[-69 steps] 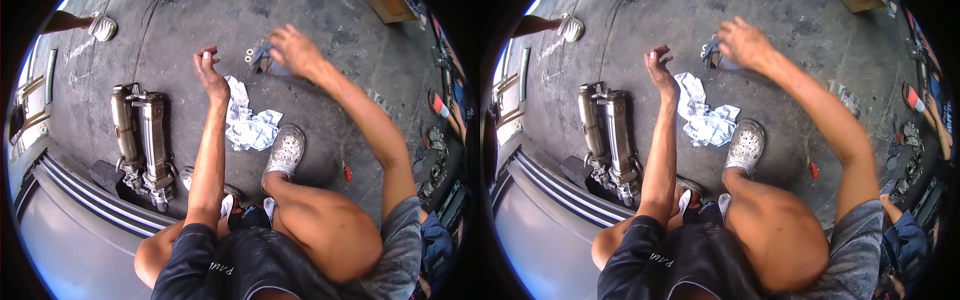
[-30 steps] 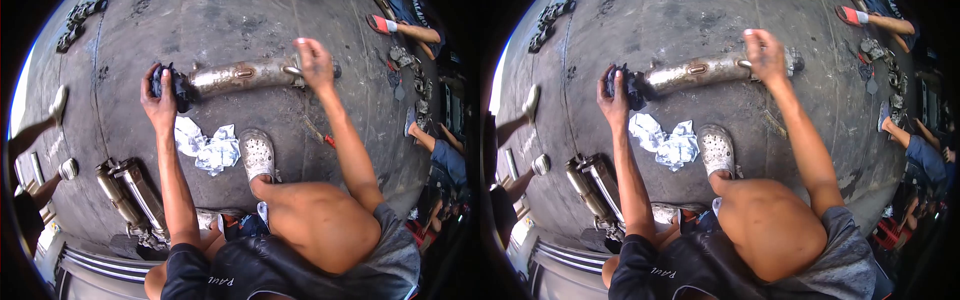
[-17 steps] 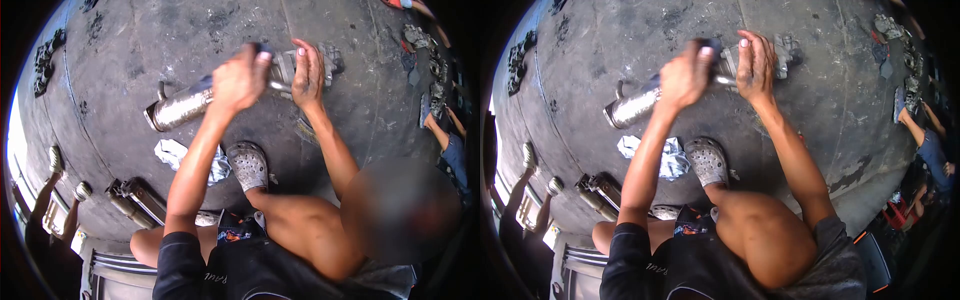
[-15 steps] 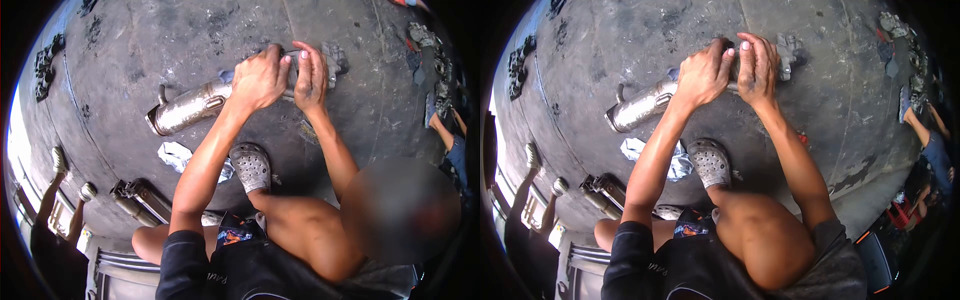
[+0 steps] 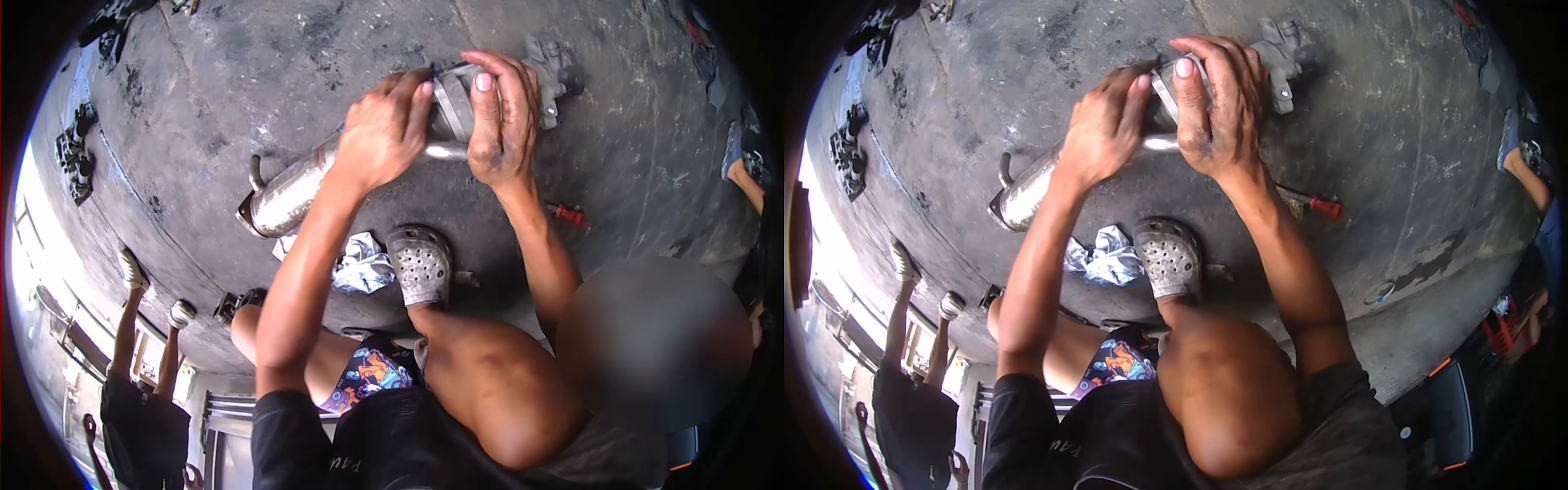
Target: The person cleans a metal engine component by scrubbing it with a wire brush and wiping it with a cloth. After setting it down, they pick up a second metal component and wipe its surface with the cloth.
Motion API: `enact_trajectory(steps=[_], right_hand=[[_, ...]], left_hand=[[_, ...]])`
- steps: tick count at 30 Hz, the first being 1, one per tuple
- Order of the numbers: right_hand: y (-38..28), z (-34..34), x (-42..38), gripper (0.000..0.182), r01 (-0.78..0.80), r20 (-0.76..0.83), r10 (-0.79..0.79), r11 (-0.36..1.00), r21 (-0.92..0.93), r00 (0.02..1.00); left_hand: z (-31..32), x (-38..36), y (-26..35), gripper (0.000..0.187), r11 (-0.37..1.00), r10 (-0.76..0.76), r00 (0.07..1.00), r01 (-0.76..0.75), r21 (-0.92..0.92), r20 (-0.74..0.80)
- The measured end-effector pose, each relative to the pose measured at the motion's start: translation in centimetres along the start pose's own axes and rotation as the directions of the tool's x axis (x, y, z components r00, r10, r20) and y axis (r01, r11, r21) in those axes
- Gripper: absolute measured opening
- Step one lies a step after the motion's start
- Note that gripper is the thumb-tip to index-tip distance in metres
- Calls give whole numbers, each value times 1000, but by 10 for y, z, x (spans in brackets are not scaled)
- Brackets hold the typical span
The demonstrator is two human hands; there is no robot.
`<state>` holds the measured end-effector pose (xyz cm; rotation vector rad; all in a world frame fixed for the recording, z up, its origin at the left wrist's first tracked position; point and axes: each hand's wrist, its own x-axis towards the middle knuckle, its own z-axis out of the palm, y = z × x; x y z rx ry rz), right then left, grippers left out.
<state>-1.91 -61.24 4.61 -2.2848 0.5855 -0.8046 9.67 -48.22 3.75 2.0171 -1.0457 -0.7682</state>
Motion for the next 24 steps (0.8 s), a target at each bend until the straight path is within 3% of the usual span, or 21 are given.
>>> enact_trajectory(steps=[2, 5, 9, 11, 14, 19, 24], right_hand=[[-1, -1, -1, 27, -21, 3, 21, 1000, -1, 1000], [-3, 0, 2, 27, -18, 2, 18, 1000, -3, 1000], [-5, -2, 0, 26, -36, 15, 36, 999, -10, 999], [-3, -1, 1, 26, -22, -3, 22, 1000, -13, 1000], [0, 1, -4, 25, 7, -14, -7, 1000, -8, 1000], [-2, 5, -1, 25, -20, -18, 20, 1000, 16, 1000], [1, 4, -3, 28, -6, -22, 7, 1000, 18, 1000]], left_hand=[[-18, -26, -14, 45, 998, 48, 999, -48, 49, 14], [-59, -59, -43, 45, 979, -163, 975, 140, 149, 149], [-29, -40, -22, 45, 986, -55, 998, 48, 160, 36], [5, -14, -3, 42, 984, 114, 990, -102, 144, -77], [-1, -37, -9, 40, 984, 156, 980, -143, 110, -121], [-60, -133, -73, 44, 929, -51, 992, 89, 358, -113], [8, -55, -14, 44, 953, 98, 982, -45, 300, -163]])
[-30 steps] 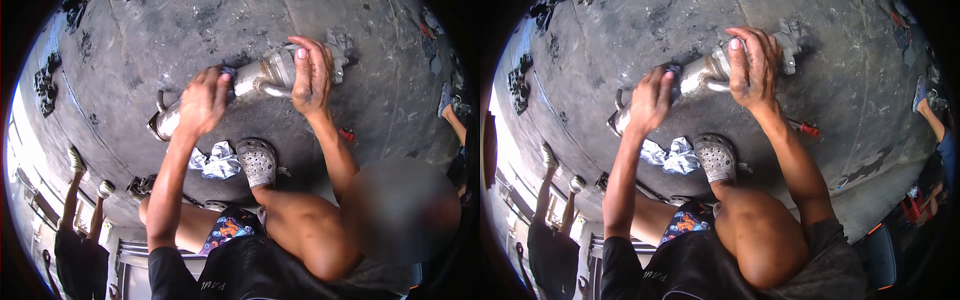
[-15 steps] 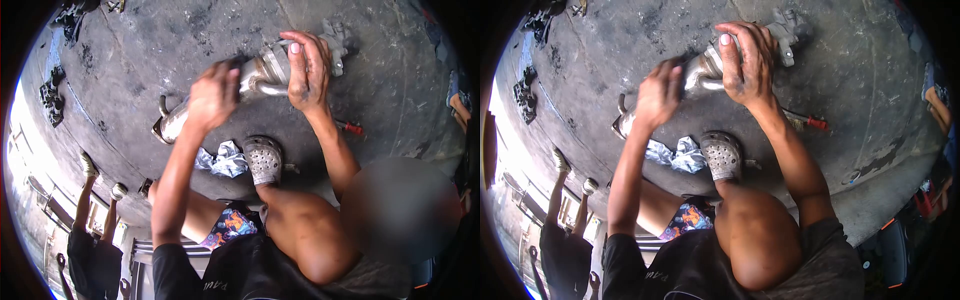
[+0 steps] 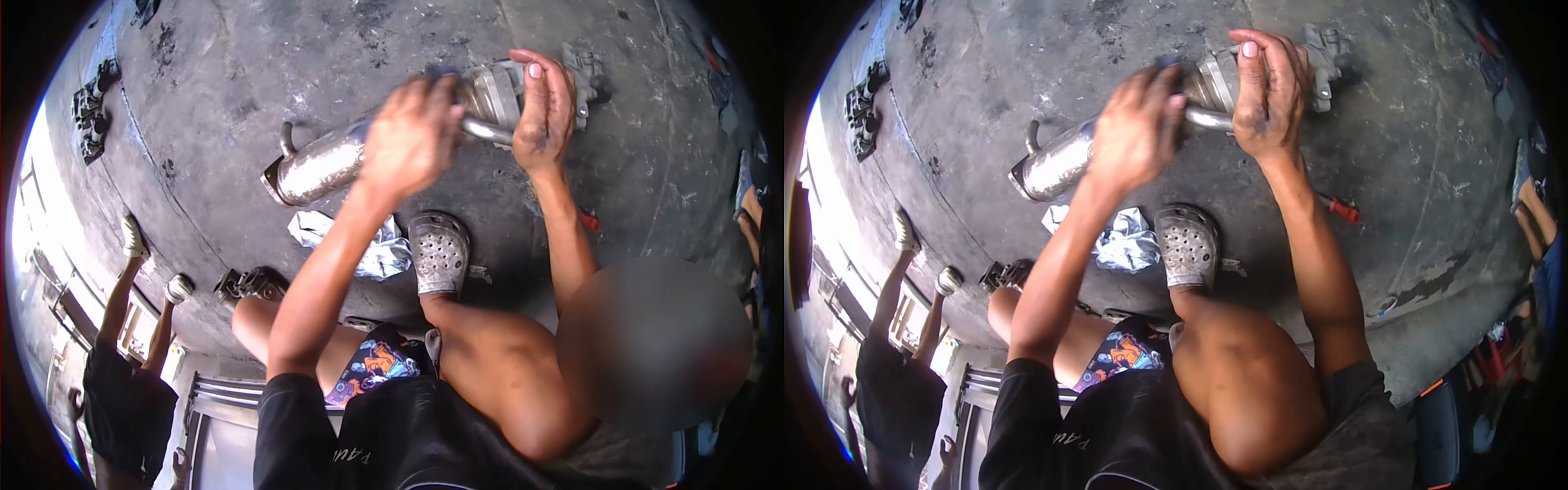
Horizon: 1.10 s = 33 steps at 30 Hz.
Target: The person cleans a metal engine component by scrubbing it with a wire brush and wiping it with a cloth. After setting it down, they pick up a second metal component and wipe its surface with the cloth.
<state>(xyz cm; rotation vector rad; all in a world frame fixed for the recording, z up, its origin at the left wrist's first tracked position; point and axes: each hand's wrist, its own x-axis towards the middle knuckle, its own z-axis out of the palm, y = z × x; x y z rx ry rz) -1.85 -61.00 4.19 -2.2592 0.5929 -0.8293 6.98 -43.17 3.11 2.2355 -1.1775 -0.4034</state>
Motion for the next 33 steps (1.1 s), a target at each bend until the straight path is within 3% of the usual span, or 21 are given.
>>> enact_trajectory(steps=[1, 5, 7, 9, 11, 12, 14, 15, 17, 19, 20, 22, 23, 26, 29, 31, 33], right_hand=[[1, -1, -1, 28, 10, -7, -10, 1000, -4, 1000], [3, -1, -3, 28, 12, -14, -12, 1000, 25, 1000], [3, 3, -1, 29, 5, -16, -4, 998, 64, 1000], [5, 4, -2, 29, 0, -17, 1, 996, 87, 1000], [2, 3, -2, 30, -28, -4, 28, 996, 87, 1000], [5, 4, -2, 30, -31, -4, 32, 995, 99, 999], [5, 2, -2, 31, -43, 9, 42, 994, 100, 999], [5, 2, -3, 32, -49, 4, 49, 994, 99, 999], [5, 3, -3, 32, -51, 9, 50, 993, 105, 999], [5, 2, -5, 33, -71, 26, 69, 993, 96, 997], [4, 2, -5, 34, -86, 32, 83, 991, 104, 996], [5, 1, -4, 36, -91, 46, 88, 993, 73, 995], [6, 1, -4, 36, -100, 46, 97, 992, 74, 994], [1, -2, -8, 38, -130, 45, 128, 991, 43, 991], [-1, -1, -2, 39, -114, 38, 115, 993, -25, 993], [-1, -3, -2, 40, -85, 54, 89, 994, -64, 995], [-1, -3, 1, 40, -56, 76, 65, 992, -115, 995]], left_hand=[[10, 6, 7, 45, 996, 61, 996, -64, -55, -64], [-17, -55, -32, 46, 991, 38, 998, -31, 127, -54], [-48, -89, -67, 45, 971, -167, 986, 165, 171, -3], [-60, -101, -85, 45, 974, -191, 982, 189, 123, 0], [-38, -80, -70, 47, 975, -147, 985, 161, 156, -95], [-26, -62, -55, 46, 985, -161, 982, 165, 40, -96], [4, -24, -19, 48, 999, -42, 989, 39, -29, -141], [12, -12, 2, 47, 998, -39, 993, 44, 44, -109], [17, -12, 6, 42, 999, 24, 972, -16, 34, -236], [6, -42, -15, 40, 986, 43, 977, -7, 168, -209], [-9, -61, -31, 38, 996, -36, 978, 51, 69, -203], [-42, -98, -74, 36, 984, -155, 965, 170, 57, -213], [-46, -122, -104, 38, 957, -107, 969, 161, 241, -221], [-35, -117, -86, 42, 971, -63, 971, 112, 210, -229], [17, -54, -32, 44, 994, -25, 954, 56, 93, -299], [42, -24, 1, 46, 979, 94, 938, -26, 203, -334], [42, -33, -8, 47, 983, 66, 934, 0, 186, -351]])
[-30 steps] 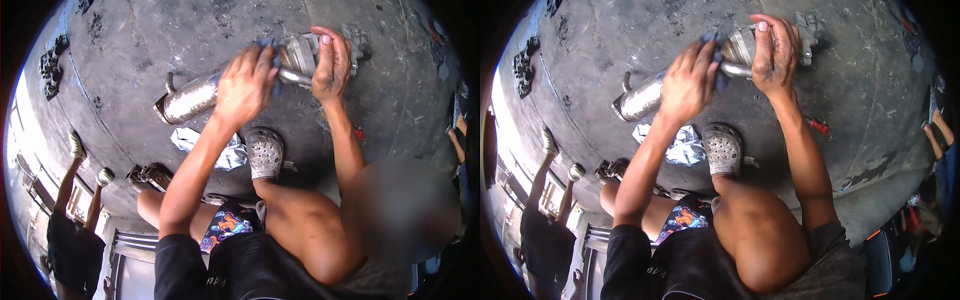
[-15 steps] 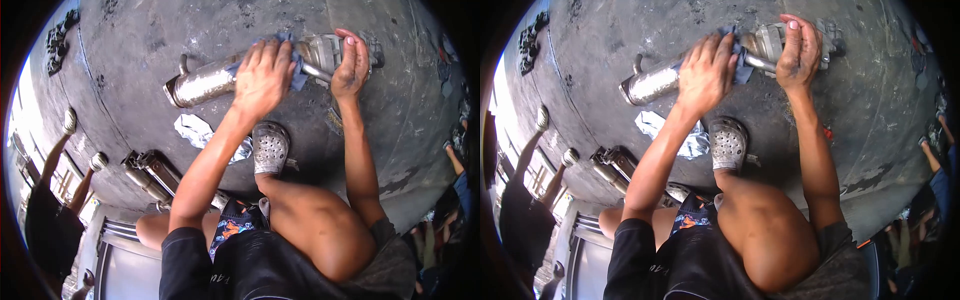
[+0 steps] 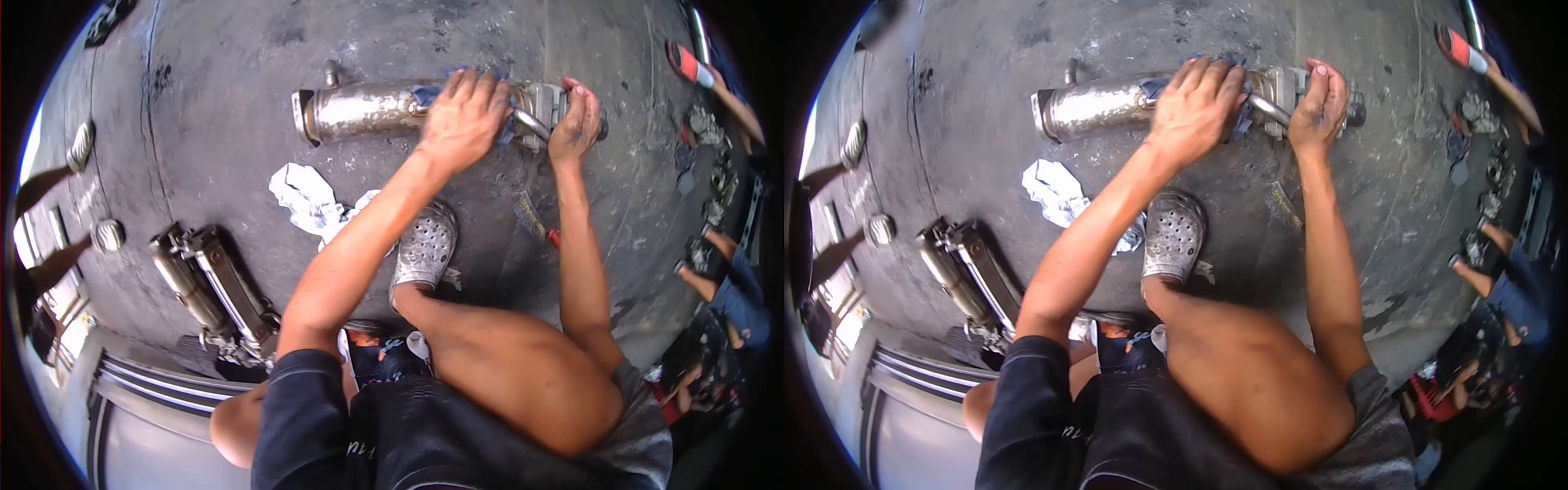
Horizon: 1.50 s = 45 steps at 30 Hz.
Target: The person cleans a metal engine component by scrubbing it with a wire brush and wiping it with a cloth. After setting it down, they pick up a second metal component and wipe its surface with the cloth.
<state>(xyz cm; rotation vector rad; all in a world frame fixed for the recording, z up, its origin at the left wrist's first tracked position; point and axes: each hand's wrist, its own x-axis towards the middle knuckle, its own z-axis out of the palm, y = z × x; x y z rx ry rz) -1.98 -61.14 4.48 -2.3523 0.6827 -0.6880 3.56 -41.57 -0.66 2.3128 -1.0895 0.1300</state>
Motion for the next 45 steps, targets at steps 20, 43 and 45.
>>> enact_trajectory(steps=[20, 43, 45], right_hand=[[2, -2, -3, 44, -17, -7, 16, 997, -76, 1000], [-3, 0, -6, 37, -37, -31, 37, 999, 3, 999], [5, 1, -6, 37, 27, -55, -29, 999, -44, 998]], left_hand=[[-57, -27, -65, 35, 976, -86, 986, 112, -187, 142], [-108, -46, -135, 25, 1000, -19, 989, 22, -19, 148], [-112, -45, -129, 29, 999, -36, 980, 42, -26, 194]])
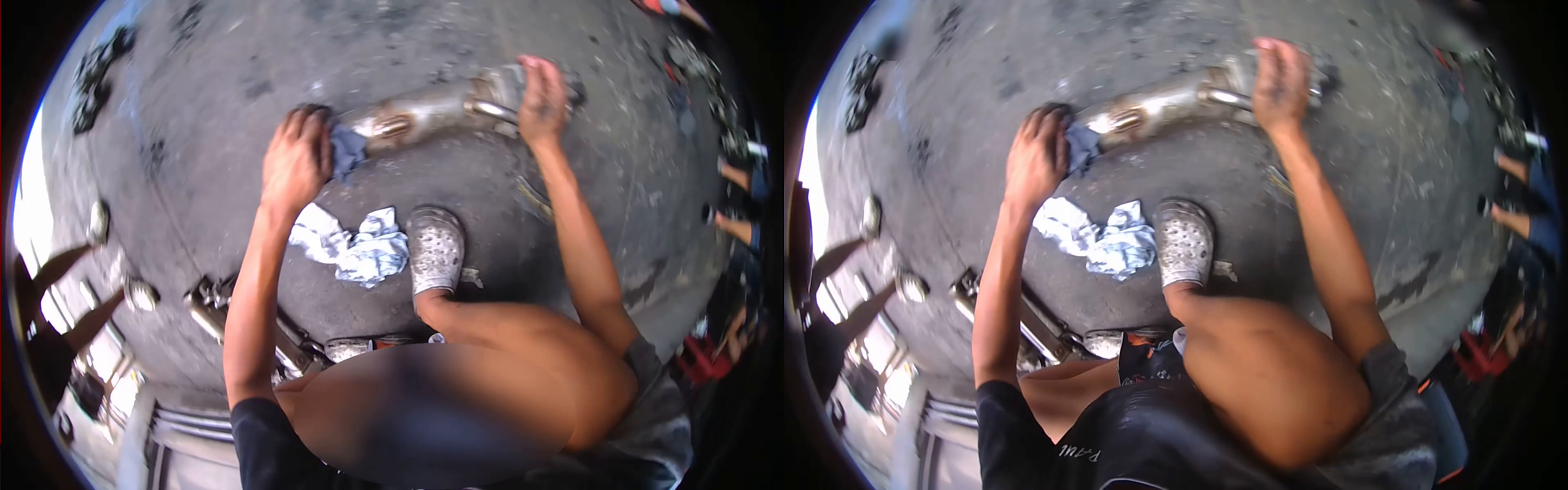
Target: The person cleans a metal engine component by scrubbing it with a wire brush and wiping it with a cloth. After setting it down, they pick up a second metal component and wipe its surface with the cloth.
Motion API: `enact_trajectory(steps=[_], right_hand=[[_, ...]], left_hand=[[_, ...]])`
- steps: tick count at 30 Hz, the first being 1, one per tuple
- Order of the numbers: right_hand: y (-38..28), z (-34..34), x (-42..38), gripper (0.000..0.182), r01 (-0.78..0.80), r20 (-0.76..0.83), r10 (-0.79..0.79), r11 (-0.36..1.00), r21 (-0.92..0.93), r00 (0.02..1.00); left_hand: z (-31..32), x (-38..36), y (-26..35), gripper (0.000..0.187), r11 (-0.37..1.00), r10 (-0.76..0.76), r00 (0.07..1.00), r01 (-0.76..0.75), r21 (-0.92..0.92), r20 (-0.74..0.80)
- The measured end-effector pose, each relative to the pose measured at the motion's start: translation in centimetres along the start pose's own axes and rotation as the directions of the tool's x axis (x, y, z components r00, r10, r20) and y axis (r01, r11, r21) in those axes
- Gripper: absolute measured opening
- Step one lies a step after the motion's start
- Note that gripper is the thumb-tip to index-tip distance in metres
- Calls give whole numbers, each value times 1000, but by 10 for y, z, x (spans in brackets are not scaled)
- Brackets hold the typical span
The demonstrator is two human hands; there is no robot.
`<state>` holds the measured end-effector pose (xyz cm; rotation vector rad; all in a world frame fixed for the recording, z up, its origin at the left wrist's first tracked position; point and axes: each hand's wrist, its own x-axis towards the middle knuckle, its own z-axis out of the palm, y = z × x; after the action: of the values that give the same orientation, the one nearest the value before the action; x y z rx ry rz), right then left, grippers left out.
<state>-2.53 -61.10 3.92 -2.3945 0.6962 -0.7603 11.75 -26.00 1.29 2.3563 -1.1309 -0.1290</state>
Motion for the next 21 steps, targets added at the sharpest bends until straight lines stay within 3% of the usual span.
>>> enact_trajectory(steps=[3, 6, 9, 10, 13, 14, 15, 16, 17, 18, 19, 20, 21], right_hand=[[-1, 0, 2, 36, 11, -47, -9, 999, 49, 999], [-3, -1, 0, 37, -2, -35, 5, 998, 66, 999], [-6, -2, 1, 36, -24, -15, 25, 998, 51, 1000], [-12, -4, 2, 34, -27, -18, 28, 999, 26, 999], [-35, -10, -4, 33, 21, -76, -19, 1000, 16, 997], [-51, -16, -6, 36, 52, -46, -52, 999, 14, 998], [-64, -15, -11, 37, 126, 24, -129, 988, 89, 991], [-76, -12, -18, 40, 188, 89, -205, 967, 171, 975], [-91, -8, -27, 43, 241, 144, -283, 936, 256, 948], [-112, -3, -40, 46, 264, 243, -334, 923, 280, 911], [-136, 3, -56, 50, 289, 337, -387, 908, 305, 858], [-153, 4, -68, 54, 314, 425, -436, 891, 328, 793], [-157, 4, -81, 55, 499, 458, -523, 847, 184, 719]], left_hand=[[20, 18, -2, 26, 990, -115, 989, 107, -87, -92], [25, 35, 8, 26, 982, -187, 981, 187, 10, 45], [9, 30, 29, 27, 960, -258, 962, 266, -84, 91], [8, 28, 30, 29, 969, -211, 977, 209, -131, -4], [6, 19, 43, 29, 916, -288, 956, 259, -307, -52], [8, 13, 51, 32, 898, -277, 949, 199, -392, -153], [10, 5, 60, 35, 747, -345, 935, 219, -627, -85], [-1, -1, 73, 33, 610, -436, 891, 397, -686, 129], [29, -6, 85, 30, 302, -484, 875, 148, -942, -18], [41, -7, 96, 29, -110, -536, 813, 197, -974, 225], [57, -10, 100, 31, -388, -456, 835, 125, -913, 308], [50, -13, 125, 36, -629, -510, 746, 16, -777, 428], [51, -21, 136, 41, -472, -517, 787, 66, -879, 337]])
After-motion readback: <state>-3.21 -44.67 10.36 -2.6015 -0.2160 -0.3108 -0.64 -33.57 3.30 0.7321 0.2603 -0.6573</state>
